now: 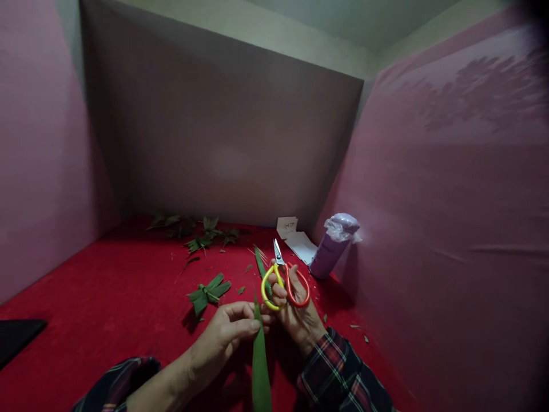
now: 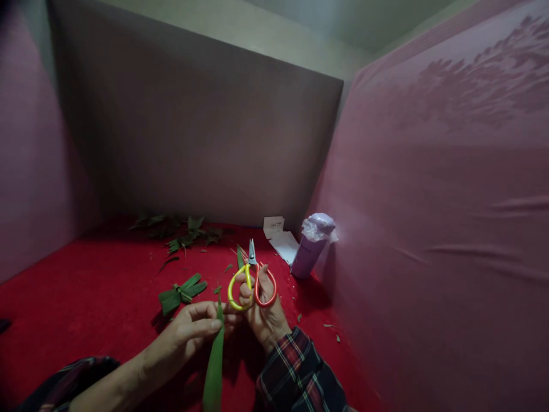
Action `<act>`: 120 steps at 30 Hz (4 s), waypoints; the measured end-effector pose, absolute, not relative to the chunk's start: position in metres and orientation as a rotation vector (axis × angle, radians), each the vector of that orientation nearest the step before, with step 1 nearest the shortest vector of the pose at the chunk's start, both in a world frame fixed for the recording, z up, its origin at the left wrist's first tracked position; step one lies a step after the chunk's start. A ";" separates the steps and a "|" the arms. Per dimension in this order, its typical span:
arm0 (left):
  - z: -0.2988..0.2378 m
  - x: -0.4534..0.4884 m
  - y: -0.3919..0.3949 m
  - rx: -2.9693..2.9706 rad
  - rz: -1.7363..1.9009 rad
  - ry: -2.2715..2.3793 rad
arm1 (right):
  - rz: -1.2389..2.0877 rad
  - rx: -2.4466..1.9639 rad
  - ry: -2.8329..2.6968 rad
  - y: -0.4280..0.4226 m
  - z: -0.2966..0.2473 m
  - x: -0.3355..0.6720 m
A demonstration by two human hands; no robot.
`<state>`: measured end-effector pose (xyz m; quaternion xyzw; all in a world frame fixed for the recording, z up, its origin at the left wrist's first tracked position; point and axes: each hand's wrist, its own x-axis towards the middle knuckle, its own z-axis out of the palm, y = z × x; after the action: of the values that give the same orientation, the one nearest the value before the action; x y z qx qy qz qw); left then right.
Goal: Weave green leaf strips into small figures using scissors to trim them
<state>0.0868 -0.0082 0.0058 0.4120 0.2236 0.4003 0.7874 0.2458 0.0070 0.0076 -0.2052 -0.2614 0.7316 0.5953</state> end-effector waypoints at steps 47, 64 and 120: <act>0.004 0.082 -0.012 1.035 0.911 0.756 | 0.852 -0.841 -0.834 0.008 0.012 0.247; 0.000 0.082 -0.010 0.790 0.921 0.642 | 1.105 -0.904 -1.302 -0.012 0.009 0.221; 0.007 0.066 -0.004 0.857 1.023 0.814 | 1.464 -1.051 -1.010 -0.008 0.004 0.229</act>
<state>0.0661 -0.0037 0.0067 0.3861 0.3667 0.4609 0.7099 0.2287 -0.0083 0.0044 -0.4369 -0.4199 0.6086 0.5123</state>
